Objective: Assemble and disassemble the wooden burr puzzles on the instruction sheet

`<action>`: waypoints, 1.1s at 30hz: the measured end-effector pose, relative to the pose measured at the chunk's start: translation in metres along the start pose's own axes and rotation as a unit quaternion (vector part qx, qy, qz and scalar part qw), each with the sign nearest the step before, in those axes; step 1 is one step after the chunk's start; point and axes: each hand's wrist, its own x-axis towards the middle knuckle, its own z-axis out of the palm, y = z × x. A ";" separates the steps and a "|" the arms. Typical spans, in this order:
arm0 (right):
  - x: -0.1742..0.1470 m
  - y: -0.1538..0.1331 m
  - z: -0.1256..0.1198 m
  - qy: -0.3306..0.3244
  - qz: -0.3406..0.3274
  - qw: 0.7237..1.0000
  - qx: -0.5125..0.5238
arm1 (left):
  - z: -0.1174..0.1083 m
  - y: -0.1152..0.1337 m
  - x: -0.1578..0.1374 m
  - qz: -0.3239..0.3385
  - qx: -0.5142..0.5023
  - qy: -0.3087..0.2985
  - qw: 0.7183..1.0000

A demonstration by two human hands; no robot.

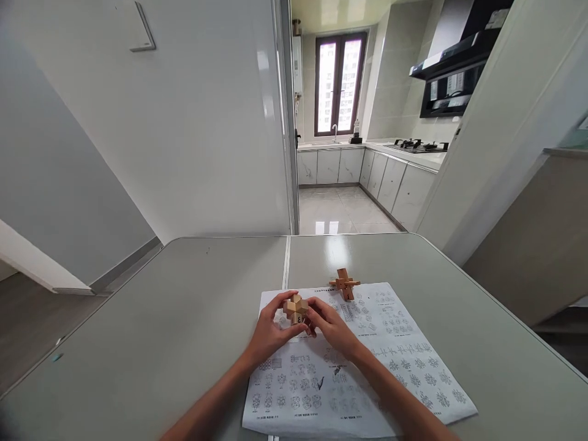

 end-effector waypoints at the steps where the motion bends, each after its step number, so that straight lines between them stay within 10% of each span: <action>1: 0.000 0.000 -0.002 -0.017 0.009 1.000 0.010 | -0.001 0.002 0.000 0.001 -0.003 -0.002 1.000; 15: 0.000 -0.005 -0.007 -0.124 0.034 0.992 0.013 | -0.006 -0.005 0.001 -0.017 -0.116 -0.100 0.988; 33: 0.003 0.011 -0.004 0.016 -0.021 0.999 -0.022 | -0.003 -0.011 0.004 -0.012 -0.107 -0.073 0.991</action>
